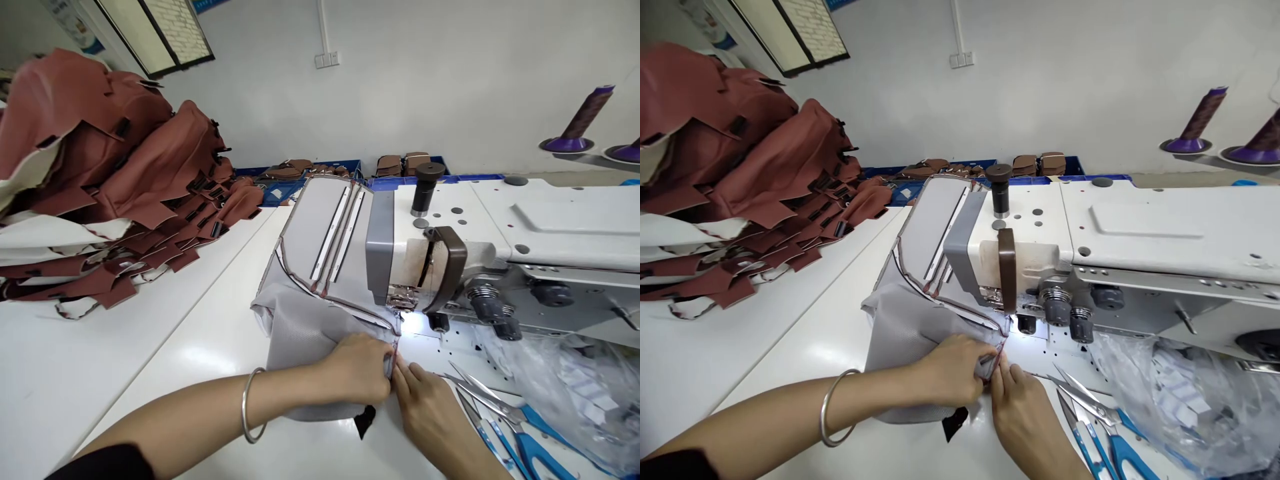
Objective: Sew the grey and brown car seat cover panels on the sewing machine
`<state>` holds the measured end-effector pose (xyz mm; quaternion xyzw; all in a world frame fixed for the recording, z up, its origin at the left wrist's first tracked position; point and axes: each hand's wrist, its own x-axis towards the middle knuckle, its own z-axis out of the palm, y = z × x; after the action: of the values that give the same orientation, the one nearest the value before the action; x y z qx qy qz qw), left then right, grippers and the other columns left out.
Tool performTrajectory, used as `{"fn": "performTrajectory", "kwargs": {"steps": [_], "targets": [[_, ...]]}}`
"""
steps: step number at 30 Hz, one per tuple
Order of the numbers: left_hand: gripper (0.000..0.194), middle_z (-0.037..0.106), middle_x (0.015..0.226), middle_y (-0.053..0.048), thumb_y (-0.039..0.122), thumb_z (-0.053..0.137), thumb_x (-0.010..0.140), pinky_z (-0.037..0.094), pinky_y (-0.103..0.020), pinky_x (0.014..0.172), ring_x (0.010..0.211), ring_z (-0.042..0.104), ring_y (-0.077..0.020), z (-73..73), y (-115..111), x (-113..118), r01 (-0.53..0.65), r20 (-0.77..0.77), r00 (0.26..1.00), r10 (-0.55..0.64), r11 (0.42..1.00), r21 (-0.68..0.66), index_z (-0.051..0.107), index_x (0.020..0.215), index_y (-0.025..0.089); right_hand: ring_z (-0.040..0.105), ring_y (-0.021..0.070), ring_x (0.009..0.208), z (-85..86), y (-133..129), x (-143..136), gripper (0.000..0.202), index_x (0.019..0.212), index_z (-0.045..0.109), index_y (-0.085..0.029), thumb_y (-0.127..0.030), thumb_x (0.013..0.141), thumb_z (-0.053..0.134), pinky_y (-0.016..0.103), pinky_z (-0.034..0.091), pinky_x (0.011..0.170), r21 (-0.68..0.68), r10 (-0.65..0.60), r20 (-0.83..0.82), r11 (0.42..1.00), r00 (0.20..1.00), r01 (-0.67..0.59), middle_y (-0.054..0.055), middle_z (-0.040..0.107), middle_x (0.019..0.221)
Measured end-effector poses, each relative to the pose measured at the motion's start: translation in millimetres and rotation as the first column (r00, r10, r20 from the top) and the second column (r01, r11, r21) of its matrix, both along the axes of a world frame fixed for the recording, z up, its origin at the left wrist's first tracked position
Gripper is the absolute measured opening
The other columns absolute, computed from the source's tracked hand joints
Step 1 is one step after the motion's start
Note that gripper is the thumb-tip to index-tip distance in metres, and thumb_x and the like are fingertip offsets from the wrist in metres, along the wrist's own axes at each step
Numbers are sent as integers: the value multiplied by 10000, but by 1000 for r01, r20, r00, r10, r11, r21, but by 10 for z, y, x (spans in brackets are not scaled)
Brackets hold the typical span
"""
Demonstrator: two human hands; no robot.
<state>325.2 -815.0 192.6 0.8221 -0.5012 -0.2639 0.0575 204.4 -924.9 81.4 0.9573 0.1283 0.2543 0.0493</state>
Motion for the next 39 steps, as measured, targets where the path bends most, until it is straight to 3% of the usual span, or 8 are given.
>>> {"fn": "performTrajectory", "kwargs": {"steps": [4, 7, 12, 17, 21, 25, 29, 39], "targets": [[339, 636, 796, 11, 158, 473, 647, 383, -206, 615, 721, 535, -133, -22, 24, 137, -60, -278, 960, 41, 996, -60, 619, 951, 199, 529, 240, 724, 35, 3, 11, 367, 1085, 531, 4, -3, 769, 345, 340, 487, 556, -5, -27, -35, 1000, 999, 27, 210, 616, 995], [417, 592, 716, 26, 150, 491, 621, 354, -194, 570, 651, 491, -116, -1, -13, 215, -151, -451, 882, 138, 988, 8, 640, 1007, 206, 533, 247, 703, 72, 5, 36, 366, 1095, 507, 34, 2, 763, 355, 351, 478, 530, -7, -7, -39, 1000, 999, 7, 232, 610, 987], [385, 479, 591, 42, 117, 487, 592, 287, -192, 487, 550, 402, -89, -14, -118, 308, -219, -550, 811, 202, 975, 35, 658, 932, 176, 533, 225, 690, 72, -41, 134, 346, 1054, 523, -3, 20, 762, 338, 331, 478, 555, 86, -14, -79, 996, 997, 21, 190, 618, 942], [198, 426, 558, 54, 93, 471, 568, 267, -200, 482, 528, 366, -84, -30, -227, 426, -126, -483, 869, 105, 992, -12, 567, 716, 184, 531, 199, 668, -1, -112, 238, 343, 1030, 523, -86, 7, 780, 308, 290, 460, 530, 235, -56, -139, 968, 989, 88, 107, 605, 827], [94, 513, 638, 27, 124, 472, 597, 317, -212, 528, 602, 461, -110, -83, -247, 455, -40, -361, 932, 1, 994, -100, 499, 668, 181, 525, 190, 654, -68, -155, 264, 376, 1067, 505, -118, 1, 771, 305, 288, 413, 482, 261, -82, -195, 956, 977, 132, 103, 611, 894], [283, 634, 815, -45, 202, 490, 642, 422, -286, 662, 752, 570, -203, -237, -129, 296, -8, -177, 984, -4, 998, -67, 583, 908, 181, 521, 176, 678, -57, -177, 229, 433, 1149, 484, -97, -19, 754, 325, 279, 416, 512, 328, -70, -147, 937, 987, 116, 119, 617, 1029], [586, 635, 1016, -132, 233, 458, 696, 451, -384, 791, 926, 584, -282, -391, -6, 85, -18, -58, 998, 14, 997, -69, 445, 1268, 108, 522, 180, 739, -1, -168, 128, 325, 1055, 527, -97, -24, 782, 366, 293, 414, 583, 355, -67, 14, 933, 998, 57, 158, 566, 1191], [556, 642, 954, -136, 250, 466, 711, 466, -371, 704, 875, 607, -281, -437, -36, 55, 37, 11, 999, -36, 995, -90, 451, 1237, 71, 482, 168, 673, -33, -145, 88, 248, 1004, 553, -81, -44, 808, 405, 288, 382, 554, 342, -23, -26, 939, 999, 31, 188, 566, 1185]]}}
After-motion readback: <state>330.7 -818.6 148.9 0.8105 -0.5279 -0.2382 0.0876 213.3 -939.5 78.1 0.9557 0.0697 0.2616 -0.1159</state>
